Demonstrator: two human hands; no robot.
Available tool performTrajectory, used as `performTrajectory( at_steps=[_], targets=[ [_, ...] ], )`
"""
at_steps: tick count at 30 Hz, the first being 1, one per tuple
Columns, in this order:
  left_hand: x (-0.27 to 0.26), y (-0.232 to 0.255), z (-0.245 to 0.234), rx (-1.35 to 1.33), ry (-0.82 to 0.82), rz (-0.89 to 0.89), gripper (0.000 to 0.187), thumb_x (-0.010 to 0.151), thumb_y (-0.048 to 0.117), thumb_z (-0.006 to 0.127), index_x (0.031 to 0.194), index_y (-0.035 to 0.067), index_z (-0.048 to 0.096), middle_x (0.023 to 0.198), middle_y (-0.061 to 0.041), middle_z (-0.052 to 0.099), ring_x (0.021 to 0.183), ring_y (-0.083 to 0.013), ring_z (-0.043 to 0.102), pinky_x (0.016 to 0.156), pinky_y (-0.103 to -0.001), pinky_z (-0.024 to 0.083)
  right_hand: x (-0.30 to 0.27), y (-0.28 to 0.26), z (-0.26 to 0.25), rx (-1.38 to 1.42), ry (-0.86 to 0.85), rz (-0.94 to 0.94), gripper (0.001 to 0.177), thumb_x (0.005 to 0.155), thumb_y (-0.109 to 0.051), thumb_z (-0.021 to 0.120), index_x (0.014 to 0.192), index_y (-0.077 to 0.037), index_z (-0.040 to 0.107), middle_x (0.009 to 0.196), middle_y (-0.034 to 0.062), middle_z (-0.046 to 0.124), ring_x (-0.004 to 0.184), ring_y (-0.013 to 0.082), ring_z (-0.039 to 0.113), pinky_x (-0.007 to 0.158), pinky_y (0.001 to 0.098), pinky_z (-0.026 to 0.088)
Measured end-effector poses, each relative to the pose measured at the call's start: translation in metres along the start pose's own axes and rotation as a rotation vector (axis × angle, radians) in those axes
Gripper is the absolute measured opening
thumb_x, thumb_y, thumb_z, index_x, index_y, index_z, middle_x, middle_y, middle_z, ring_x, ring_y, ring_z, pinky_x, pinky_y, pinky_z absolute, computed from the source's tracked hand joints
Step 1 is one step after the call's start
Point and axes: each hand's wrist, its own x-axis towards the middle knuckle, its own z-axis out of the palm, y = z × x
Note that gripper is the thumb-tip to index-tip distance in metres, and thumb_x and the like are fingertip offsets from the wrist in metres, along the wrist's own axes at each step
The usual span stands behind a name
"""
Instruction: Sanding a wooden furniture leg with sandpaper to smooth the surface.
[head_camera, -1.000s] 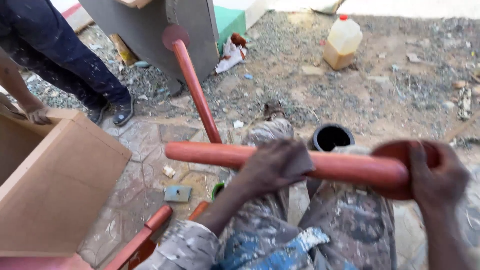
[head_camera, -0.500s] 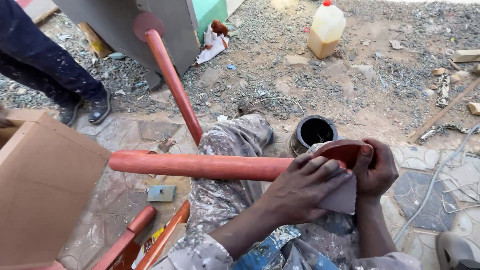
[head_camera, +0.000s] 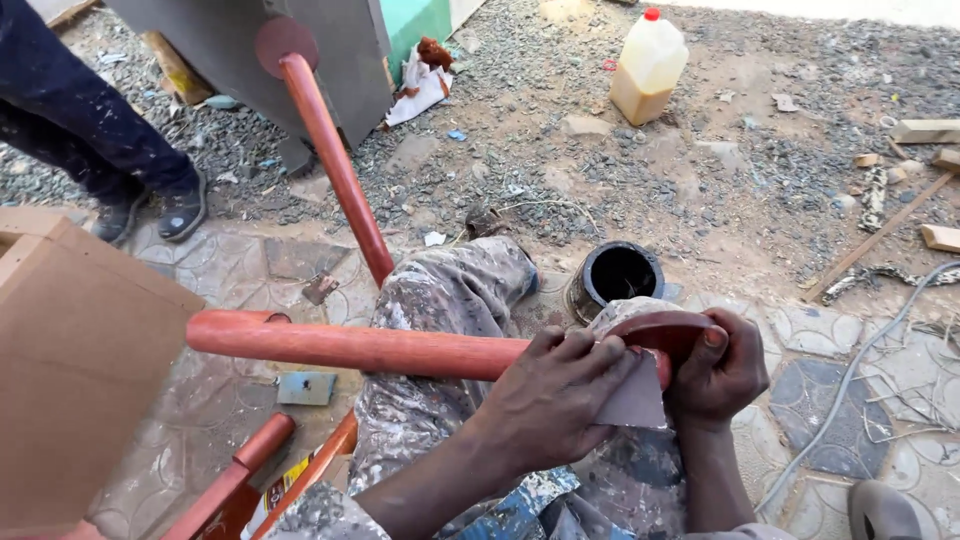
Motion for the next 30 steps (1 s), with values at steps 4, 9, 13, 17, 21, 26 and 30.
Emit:
performTrajectory(
  at_steps=[4,9,13,17,21,26,30],
  targets=[
    [0.017,0.013,0.022,0.007,-0.036,-0.012,0.061,0.093,0.037,0.059,0.138,-0.005,0.055,0.128,-0.016,0.057,0.106,-0.0287,0.051,0.097,-0.043,0.042,-0.005,0.025,0.004,0.014,-0.008,-0.035,0.037,0.117,-0.025,0.052,0.110,0.007,0.067,0.095,0.0202,0.067,0.078,0.0319,0.061,0.074,0.0415,0.050],
    [0.006,0.000,0.018,0.075,-0.046,-0.007,0.050,0.089,0.018,0.059,0.137,0.001,0.058,0.134,-0.014,0.060,0.101,-0.0261,0.053,0.094,-0.041,0.041,0.001,0.021,-0.007,-0.048,-0.020,0.014,0.049,0.121,-0.032,0.041,0.110,0.007,0.068,0.096,0.0220,0.068,0.079,0.0350,0.061,0.076,0.0439,0.049],
    [-0.043,-0.060,-0.024,0.237,-0.121,-0.125,0.042,0.098,0.025,0.057,0.134,0.005,0.060,0.129,-0.019,0.064,0.101,-0.0312,0.064,0.098,-0.050,0.049,0.019,0.015,-0.010,-0.063,-0.105,0.031,0.036,0.121,-0.023,0.048,0.112,0.005,0.069,0.101,0.0199,0.072,0.083,0.0341,0.064,0.077,0.0435,0.050],
    [-0.059,-0.082,-0.037,0.109,-0.045,-0.078,0.049,0.088,0.035,0.069,0.132,0.013,0.067,0.129,-0.023,0.060,0.120,-0.0449,0.058,0.101,-0.054,0.044,0.040,0.000,-0.014,-0.169,-0.300,0.234,0.039,0.124,-0.037,0.050,0.114,-0.005,0.071,0.091,0.0290,0.067,0.096,0.0567,0.063,0.081,0.0646,0.049],
    [-0.035,-0.056,0.015,0.003,0.059,-0.100,0.068,0.091,0.062,0.058,0.143,0.019,0.058,0.131,-0.023,0.056,0.129,-0.0455,0.051,0.111,-0.054,0.034,0.050,-0.008,-0.023,-0.341,-0.561,0.524,0.043,0.117,-0.044,0.050,0.119,-0.009,0.074,0.101,0.0315,0.071,0.106,0.0596,0.062,0.094,0.0685,0.046],
    [0.024,-0.021,0.073,0.021,0.084,-0.126,0.069,0.096,0.068,0.037,0.141,0.021,0.058,0.117,-0.016,0.052,0.121,-0.0387,0.051,0.118,-0.055,0.031,0.024,0.004,-0.025,-0.197,-0.439,0.351,0.024,0.105,-0.018,0.059,0.121,-0.010,0.075,0.105,0.0247,0.068,0.107,0.0474,0.065,0.091,0.0543,0.054],
    [0.022,-0.030,0.076,-0.039,0.215,-0.094,0.062,0.098,0.061,0.048,0.134,0.014,0.066,0.117,-0.022,0.059,0.112,-0.0415,0.060,0.103,-0.054,0.044,0.020,-0.031,-0.019,0.493,0.014,0.375,0.023,0.114,-0.015,0.044,0.123,-0.002,0.060,0.113,0.0178,0.068,0.115,0.0254,0.067,0.102,0.0319,0.052]
  ],
)
